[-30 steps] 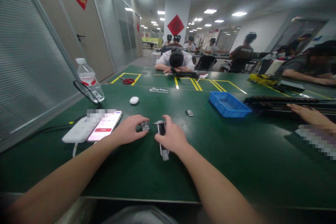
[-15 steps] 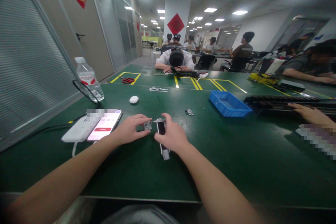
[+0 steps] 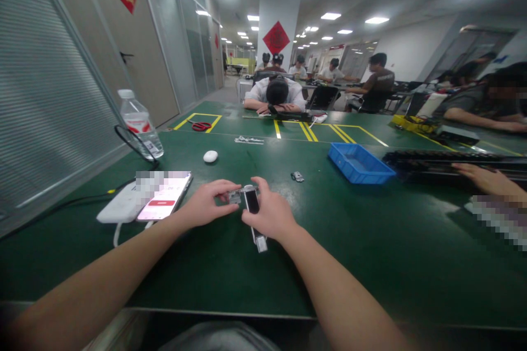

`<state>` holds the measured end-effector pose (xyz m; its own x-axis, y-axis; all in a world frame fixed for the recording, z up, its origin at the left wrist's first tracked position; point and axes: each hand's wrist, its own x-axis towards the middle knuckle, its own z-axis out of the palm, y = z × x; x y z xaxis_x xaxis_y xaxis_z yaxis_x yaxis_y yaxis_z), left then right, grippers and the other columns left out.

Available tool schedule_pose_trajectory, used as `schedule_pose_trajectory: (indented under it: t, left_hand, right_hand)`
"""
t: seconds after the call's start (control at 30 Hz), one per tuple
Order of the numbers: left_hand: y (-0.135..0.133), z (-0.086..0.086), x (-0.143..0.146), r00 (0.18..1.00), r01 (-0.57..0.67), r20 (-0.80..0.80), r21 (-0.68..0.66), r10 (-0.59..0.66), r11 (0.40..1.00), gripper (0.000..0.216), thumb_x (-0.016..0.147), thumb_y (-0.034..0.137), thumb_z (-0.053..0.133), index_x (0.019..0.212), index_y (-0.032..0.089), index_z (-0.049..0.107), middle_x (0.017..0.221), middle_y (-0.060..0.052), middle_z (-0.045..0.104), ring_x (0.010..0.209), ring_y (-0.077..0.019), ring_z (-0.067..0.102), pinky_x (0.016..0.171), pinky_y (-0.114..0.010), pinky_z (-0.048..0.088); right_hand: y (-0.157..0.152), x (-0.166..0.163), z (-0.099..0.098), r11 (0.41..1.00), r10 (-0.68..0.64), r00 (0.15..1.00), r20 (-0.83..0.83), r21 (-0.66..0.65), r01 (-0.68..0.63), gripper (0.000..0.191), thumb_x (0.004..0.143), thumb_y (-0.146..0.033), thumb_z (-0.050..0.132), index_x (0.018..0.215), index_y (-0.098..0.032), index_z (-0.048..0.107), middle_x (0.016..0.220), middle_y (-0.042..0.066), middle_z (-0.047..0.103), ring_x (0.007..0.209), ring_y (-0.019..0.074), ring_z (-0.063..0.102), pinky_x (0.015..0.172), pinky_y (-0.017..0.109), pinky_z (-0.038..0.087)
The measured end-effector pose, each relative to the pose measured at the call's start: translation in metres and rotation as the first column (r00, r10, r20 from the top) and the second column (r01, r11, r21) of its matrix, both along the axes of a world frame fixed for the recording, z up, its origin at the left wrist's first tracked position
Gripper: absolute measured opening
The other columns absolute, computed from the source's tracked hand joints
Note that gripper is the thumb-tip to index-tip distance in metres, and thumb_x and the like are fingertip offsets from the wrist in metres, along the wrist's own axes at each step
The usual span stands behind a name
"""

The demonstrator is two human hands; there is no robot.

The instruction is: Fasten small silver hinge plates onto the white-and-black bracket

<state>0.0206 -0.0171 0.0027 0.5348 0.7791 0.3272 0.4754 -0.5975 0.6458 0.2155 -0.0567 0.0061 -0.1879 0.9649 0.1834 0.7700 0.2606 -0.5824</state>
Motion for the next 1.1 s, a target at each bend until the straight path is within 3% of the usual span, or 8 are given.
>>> schedule_pose_trajectory:
  t: [0.13,0.27,0.37,0.6,0.83,1.1]
  left_hand:
    - [-0.001,-0.002,0.005,0.979,-0.031,0.189,-0.215,0.073,0.976,0.040,0.068,0.026,0.070,0.107,0.013,0.067,0.106,-0.010,0.065,0.074,-0.0140,0.062,0.069,-0.028,0.053]
    - [-0.001,-0.003,0.009,0.917,-0.026,0.339,-0.476,0.211,0.879,0.041,0.069,0.024,0.072,0.107,0.010,0.065,0.096,-0.011,0.070,0.082,-0.0192,0.066,0.078,-0.035,0.054]
    - [-0.002,-0.005,0.012,0.857,-0.003,0.422,-0.572,0.298,0.820,0.040,0.069,0.021,0.073,0.106,0.009,0.064,0.096,-0.011,0.072,0.088,-0.0200,0.067,0.087,-0.038,0.052]
    - [-0.003,-0.008,0.015,0.805,0.006,0.502,-0.539,0.316,0.842,0.037,0.069,0.018,0.073,0.103,0.010,0.063,0.100,-0.010,0.070,0.089,-0.0198,0.067,0.089,-0.041,0.053]
    - [-0.001,-0.010,0.016,0.818,-0.034,0.493,-0.471,0.295,0.882,0.034,0.070,0.016,0.070,0.100,0.013,0.055,0.099,-0.009,0.067,0.083,-0.0165,0.067,0.077,-0.034,0.057]
    - [-0.001,-0.007,0.015,0.849,-0.016,0.474,-0.418,0.233,0.908,0.032,0.069,0.023,0.070,0.096,0.013,0.056,0.098,-0.008,0.067,0.087,-0.0183,0.066,0.082,-0.037,0.054]
  right_hand:
    - [-0.001,0.000,0.002,1.000,-0.003,1.000,-0.008,0.001,0.003,0.070,0.068,-0.030,0.060,0.133,-0.018,0.035,0.062,-0.004,0.059,0.053,0.0141,0.051,0.054,0.024,0.029]
    - [-0.002,-0.001,0.000,1.000,0.003,0.999,-0.036,0.026,-0.002,0.070,0.069,-0.030,0.060,0.134,-0.019,0.034,0.061,-0.005,0.058,0.053,0.0138,0.051,0.053,0.023,0.029]
    - [-0.003,-0.002,-0.001,0.999,0.004,0.999,-0.053,0.048,-0.001,0.070,0.070,-0.031,0.060,0.134,-0.019,0.034,0.061,-0.006,0.056,0.052,0.0137,0.051,0.052,0.023,0.029]
    - [-0.005,-0.004,-0.001,0.998,0.001,0.995,-0.098,0.061,0.005,0.070,0.071,-0.032,0.059,0.134,-0.018,0.032,0.061,-0.006,0.057,0.054,0.0141,0.052,0.053,0.023,0.032]
    - [-0.005,-0.004,-0.003,0.999,-0.004,0.993,-0.117,0.052,0.010,0.071,0.071,-0.031,0.060,0.134,-0.018,0.030,0.060,-0.006,0.057,0.054,0.0136,0.052,0.053,0.023,0.032]
    - [-0.003,-0.005,-0.002,0.999,-0.024,0.990,-0.137,0.046,0.030,0.070,0.071,-0.030,0.059,0.134,-0.017,0.032,0.058,-0.007,0.055,0.052,0.0134,0.052,0.052,0.023,0.032]
